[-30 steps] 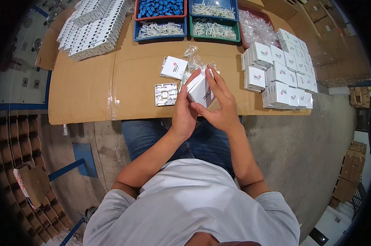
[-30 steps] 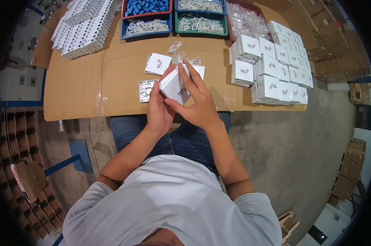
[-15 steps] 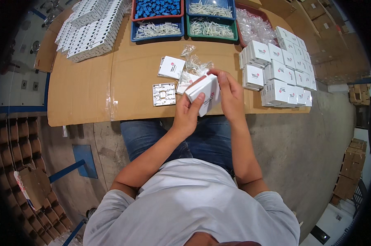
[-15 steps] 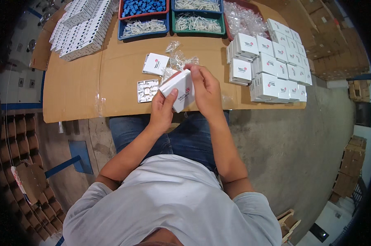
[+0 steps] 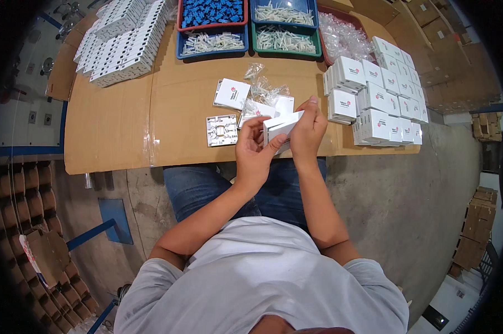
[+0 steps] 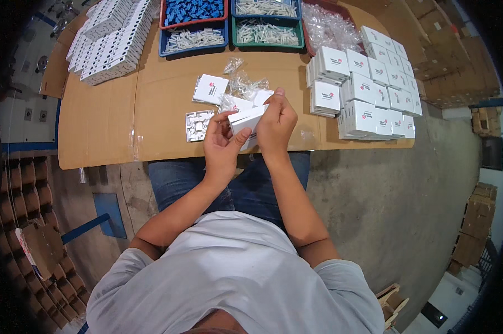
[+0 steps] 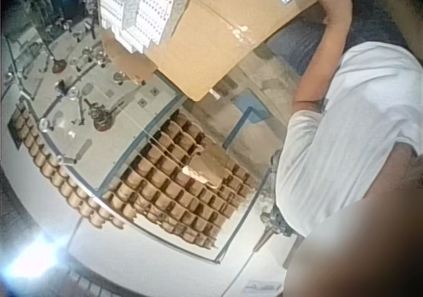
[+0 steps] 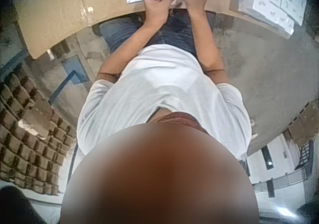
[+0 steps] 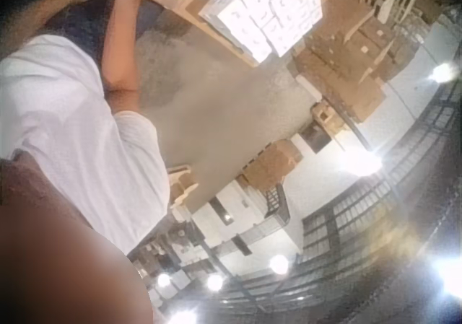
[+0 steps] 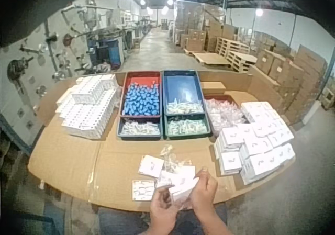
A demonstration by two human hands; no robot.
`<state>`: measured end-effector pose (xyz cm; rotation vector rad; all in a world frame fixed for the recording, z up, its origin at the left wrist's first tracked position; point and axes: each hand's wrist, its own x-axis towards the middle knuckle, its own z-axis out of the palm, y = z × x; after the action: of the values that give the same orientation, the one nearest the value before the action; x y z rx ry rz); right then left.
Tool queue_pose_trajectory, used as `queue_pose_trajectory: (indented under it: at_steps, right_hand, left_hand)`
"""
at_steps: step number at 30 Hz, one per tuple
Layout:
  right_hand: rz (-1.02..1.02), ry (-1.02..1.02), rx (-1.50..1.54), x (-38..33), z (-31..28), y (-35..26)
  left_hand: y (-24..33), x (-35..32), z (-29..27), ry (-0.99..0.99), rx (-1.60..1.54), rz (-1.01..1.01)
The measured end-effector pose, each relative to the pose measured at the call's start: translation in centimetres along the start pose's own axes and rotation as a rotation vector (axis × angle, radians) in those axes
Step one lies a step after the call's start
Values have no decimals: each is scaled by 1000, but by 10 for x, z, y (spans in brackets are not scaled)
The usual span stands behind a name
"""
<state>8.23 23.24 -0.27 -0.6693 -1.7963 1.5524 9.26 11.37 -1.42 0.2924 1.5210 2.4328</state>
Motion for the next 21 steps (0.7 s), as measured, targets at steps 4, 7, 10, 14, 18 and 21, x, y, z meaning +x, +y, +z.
queue_pose_trajectory:
  at_steps: [4,7,10,14,18,21]
  right_hand:
    - [179,-207,-89,1,-7,-12]
    - [-21,-566,-16,10,-23,-7]
    - [195,-854,187,14,-34,-4]
    - [219,-622,308,5,-29,12]
    - [160,-556,318,-6,-26,11]
    - [178,-604,325,-6,-28,-1]
  left_hand:
    - [6,11,-12,47,73,8]
    - [31,31,-31,-115,254,-230]
    - [36,42,-48,-199,419,-299]
    - [30,34,-40,-1,84,-193]
    - [26,24,-36,98,-60,-204]
    - [26,23,-42,5,21,-149]
